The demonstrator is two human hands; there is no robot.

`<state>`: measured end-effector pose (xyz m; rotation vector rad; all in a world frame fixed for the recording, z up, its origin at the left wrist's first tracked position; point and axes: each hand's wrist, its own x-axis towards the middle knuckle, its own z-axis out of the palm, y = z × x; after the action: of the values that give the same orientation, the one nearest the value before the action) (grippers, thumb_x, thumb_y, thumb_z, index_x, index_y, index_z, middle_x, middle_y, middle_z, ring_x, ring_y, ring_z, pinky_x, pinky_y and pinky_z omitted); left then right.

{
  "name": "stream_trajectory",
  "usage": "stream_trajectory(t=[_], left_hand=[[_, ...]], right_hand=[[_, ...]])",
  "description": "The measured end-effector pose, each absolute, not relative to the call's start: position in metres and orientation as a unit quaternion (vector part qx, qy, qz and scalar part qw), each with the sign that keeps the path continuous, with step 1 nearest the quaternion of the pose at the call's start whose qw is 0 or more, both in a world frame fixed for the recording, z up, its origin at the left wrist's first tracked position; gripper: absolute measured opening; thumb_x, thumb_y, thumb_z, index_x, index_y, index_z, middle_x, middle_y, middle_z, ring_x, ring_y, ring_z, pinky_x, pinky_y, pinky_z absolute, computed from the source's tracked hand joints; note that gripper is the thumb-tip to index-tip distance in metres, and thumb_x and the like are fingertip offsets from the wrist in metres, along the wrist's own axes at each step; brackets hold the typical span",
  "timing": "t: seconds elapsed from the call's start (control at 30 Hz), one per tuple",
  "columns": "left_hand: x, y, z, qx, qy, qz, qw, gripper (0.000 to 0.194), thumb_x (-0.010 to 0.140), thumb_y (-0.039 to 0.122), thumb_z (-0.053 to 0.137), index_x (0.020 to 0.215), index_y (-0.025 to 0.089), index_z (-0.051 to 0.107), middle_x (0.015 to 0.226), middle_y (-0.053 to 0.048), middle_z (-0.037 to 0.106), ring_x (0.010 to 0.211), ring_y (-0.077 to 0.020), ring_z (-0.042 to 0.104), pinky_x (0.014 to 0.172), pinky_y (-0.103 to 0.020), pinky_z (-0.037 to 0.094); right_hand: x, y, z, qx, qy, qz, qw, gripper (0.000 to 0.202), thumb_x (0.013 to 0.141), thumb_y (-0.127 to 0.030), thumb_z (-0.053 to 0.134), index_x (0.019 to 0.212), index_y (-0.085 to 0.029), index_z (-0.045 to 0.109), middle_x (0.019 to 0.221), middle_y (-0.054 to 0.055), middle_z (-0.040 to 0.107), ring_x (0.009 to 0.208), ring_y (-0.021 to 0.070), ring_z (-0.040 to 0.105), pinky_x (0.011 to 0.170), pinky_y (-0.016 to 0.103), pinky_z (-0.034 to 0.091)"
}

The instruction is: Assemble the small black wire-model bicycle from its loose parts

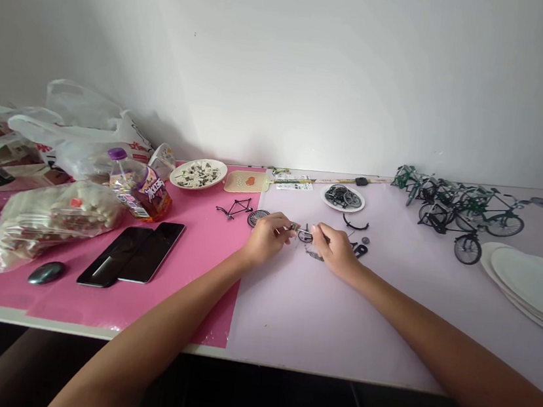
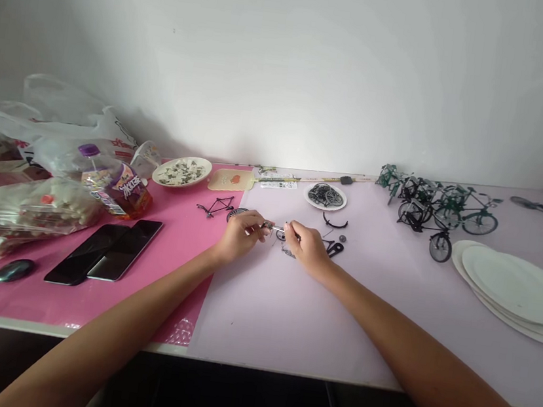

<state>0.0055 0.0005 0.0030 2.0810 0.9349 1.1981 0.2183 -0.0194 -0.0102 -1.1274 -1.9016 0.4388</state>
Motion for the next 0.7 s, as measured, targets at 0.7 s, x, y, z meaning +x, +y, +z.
stream_trajectory(t=[0.7], left_hand=[[-0.001,0.007,0.009,0.772,0.444,0.405,0.206,0.015,0.091,0.020,0.061,0.100,0.017,0.073,0.100,-0.007,0.074,0.068,-0.0133,0.064,0.071,-0.028,0.053]], right_hand=[[0.235,0.014,-0.030,-0.499,-0.766,-0.109,0.391,0.019,0.098,-0.033,0.063,0.090,-0.023,0.077,0.098,0.013,0.068,0.111,0.0371,0.050,0.089,0.053,0.045]])
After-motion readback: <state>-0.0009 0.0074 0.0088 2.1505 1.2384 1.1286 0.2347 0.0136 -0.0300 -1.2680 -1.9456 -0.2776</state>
